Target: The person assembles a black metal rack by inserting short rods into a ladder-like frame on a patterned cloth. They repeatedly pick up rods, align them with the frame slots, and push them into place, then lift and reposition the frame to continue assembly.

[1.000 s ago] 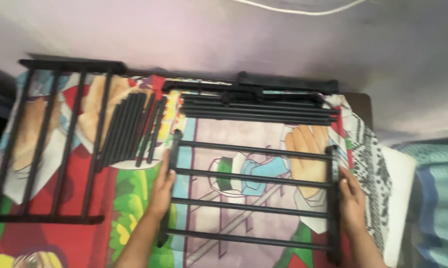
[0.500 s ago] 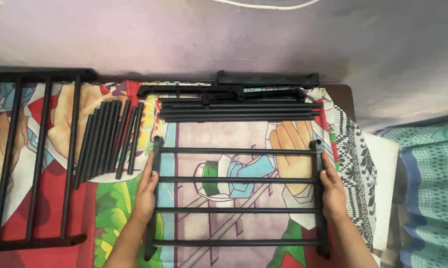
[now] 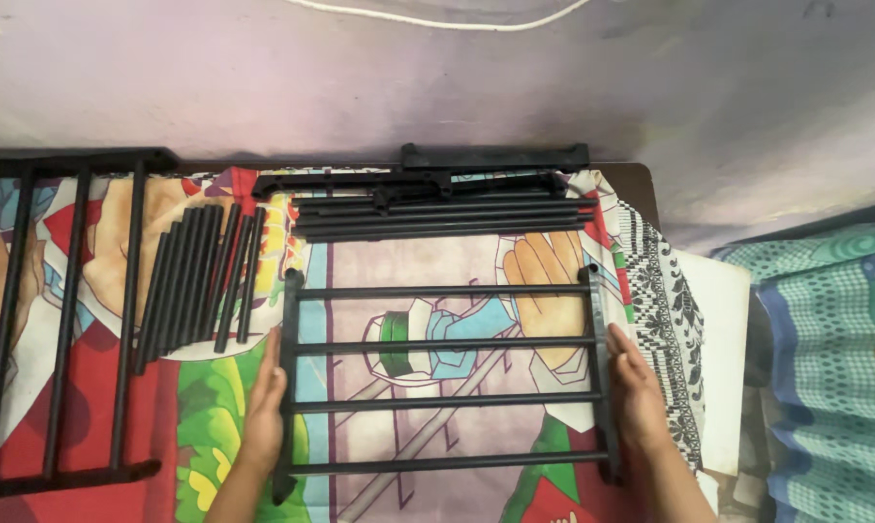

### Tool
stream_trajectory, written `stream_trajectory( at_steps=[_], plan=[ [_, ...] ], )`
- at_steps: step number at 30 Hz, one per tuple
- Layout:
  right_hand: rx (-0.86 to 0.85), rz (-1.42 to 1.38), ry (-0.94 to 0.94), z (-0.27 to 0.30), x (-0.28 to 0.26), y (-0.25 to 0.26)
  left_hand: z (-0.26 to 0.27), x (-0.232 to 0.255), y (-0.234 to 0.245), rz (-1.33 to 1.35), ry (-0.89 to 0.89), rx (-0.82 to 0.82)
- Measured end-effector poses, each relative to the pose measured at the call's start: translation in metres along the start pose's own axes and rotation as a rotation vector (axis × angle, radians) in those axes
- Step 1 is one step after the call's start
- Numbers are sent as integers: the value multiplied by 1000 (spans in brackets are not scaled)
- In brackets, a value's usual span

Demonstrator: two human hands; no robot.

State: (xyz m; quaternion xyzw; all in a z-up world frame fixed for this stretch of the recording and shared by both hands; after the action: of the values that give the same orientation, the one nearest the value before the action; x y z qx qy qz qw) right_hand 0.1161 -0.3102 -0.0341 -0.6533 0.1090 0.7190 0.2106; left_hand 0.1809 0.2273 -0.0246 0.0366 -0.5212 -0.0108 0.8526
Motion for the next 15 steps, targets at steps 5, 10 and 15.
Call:
stream_trajectory(
  at_steps=[5, 10, 15],
  plan=[
    [23, 17, -69, 8, 25, 5, -1, -5, -6, -31, -18, -18],
    [2, 89, -26, 6, 37, 11, -8, -19, -2, -82, -40, 32],
    [-53, 182, 11, 2, 26, 5, -16, -25, 1, -29, -58, 79]
  ],
)
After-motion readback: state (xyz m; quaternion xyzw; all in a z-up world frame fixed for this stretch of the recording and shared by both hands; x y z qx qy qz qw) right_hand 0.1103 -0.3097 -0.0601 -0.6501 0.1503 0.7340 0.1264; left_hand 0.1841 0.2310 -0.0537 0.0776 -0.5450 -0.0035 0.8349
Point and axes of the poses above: each hand's wrist, its own z-axis away from the middle knuckle, its own y-axis out of the back of the hand, x = y × z, the point moved 8 cm from there along -z, towards the middle knuckle, and after that the axes turned 14 degrees about y, right-handed, at the moved point
